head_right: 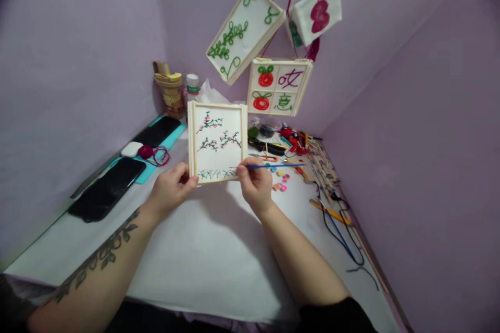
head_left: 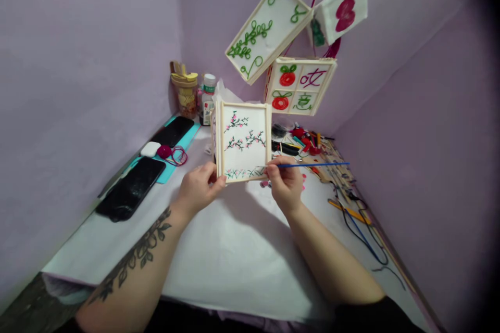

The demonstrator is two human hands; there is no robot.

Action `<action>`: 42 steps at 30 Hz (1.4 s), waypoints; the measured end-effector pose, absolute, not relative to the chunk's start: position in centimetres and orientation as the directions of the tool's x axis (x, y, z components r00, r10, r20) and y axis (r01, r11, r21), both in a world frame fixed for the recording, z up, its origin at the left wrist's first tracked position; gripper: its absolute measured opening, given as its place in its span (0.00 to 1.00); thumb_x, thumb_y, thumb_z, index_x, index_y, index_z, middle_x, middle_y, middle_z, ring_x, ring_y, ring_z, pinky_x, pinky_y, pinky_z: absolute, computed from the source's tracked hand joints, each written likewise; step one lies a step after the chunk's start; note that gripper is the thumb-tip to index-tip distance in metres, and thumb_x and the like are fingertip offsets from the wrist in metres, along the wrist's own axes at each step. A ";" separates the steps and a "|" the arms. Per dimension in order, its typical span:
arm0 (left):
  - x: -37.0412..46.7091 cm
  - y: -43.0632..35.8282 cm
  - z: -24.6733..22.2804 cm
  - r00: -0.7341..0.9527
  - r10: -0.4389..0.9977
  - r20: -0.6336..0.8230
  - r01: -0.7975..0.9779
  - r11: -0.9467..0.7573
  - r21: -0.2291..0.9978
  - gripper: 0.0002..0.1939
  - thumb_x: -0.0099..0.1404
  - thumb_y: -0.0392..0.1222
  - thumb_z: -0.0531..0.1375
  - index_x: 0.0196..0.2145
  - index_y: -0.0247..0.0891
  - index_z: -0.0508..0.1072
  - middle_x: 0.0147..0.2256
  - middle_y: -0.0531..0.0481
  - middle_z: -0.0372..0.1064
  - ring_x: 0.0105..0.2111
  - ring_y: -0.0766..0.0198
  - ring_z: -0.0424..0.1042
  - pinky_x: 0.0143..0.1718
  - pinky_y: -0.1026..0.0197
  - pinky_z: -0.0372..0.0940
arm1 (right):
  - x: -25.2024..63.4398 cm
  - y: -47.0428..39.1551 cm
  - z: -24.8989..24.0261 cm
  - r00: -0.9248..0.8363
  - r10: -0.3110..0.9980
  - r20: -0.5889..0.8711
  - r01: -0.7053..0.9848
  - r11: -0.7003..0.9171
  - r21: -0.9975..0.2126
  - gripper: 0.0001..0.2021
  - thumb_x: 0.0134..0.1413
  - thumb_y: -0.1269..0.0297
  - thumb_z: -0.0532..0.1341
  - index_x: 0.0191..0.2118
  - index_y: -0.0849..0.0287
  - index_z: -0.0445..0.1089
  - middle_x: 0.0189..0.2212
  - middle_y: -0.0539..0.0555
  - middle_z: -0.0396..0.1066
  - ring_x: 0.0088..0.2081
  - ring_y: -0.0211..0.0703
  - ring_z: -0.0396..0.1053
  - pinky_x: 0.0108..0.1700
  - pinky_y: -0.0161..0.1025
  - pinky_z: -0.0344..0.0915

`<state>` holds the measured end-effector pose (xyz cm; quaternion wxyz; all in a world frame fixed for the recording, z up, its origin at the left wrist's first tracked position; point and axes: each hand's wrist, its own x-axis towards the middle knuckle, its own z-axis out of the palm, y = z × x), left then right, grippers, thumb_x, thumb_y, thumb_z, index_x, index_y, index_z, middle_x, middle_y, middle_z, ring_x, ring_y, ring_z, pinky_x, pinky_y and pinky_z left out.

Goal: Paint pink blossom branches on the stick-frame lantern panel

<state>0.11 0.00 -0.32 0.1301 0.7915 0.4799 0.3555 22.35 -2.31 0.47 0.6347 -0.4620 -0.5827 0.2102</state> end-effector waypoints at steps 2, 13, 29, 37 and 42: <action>0.1 0.0 -0.3 0.286 0.852 0.439 0.668 -0.506 0.545 0.14 0.63 0.51 0.52 0.26 0.39 0.61 0.22 0.53 0.63 0.23 0.65 0.63 0.25 0.62 0.56 | 22.2 -2.5 0.2 0.179 0.786 0.591 0.362 0.506 -0.783 0.07 0.56 0.56 0.60 0.32 0.52 0.67 0.23 0.50 0.65 0.22 0.39 0.63 0.24 0.39 0.62; 0.1 -0.1 -0.4 0.294 0.845 0.447 0.655 -0.519 0.550 0.14 0.63 0.51 0.52 0.27 0.39 0.61 0.23 0.52 0.65 0.24 0.64 0.65 0.25 0.62 0.57 | 21.8 -2.3 0.2 -0.020 0.646 0.763 0.457 0.684 -0.568 0.04 0.57 0.65 0.57 0.31 0.53 0.66 0.20 0.48 0.61 0.20 0.37 0.58 0.23 0.37 0.57; 0.1 -0.1 -0.6 0.297 0.840 0.454 0.634 -0.529 0.565 0.13 0.63 0.50 0.53 0.28 0.39 0.61 0.24 0.52 0.65 0.24 0.64 0.65 0.26 0.62 0.58 | 21.8 -2.3 -0.1 -0.002 0.608 0.794 0.495 0.691 -0.527 0.03 0.56 0.69 0.59 0.32 0.57 0.67 0.22 0.47 0.65 0.19 0.33 0.61 0.20 0.33 0.58; 0.1 -0.1 -0.6 0.294 0.850 0.438 0.643 -0.515 0.567 0.13 0.64 0.51 0.52 0.28 0.39 0.61 0.25 0.52 0.67 0.25 0.63 0.67 0.26 0.62 0.60 | 21.9 -2.1 -0.2 -0.013 0.607 0.794 0.493 0.695 -0.523 0.03 0.56 0.70 0.59 0.32 0.56 0.68 0.22 0.47 0.65 0.19 0.33 0.60 0.21 0.33 0.59; 0.1 -0.1 -0.6 0.295 0.851 0.435 0.650 -0.512 0.561 0.14 0.64 0.51 0.52 0.28 0.39 0.61 0.25 0.51 0.67 0.25 0.63 0.67 0.26 0.61 0.60 | 21.9 -2.1 -0.2 -0.008 0.618 0.786 0.500 0.683 -0.532 0.03 0.57 0.69 0.58 0.32 0.57 0.68 0.21 0.47 0.65 0.19 0.34 0.60 0.21 0.34 0.59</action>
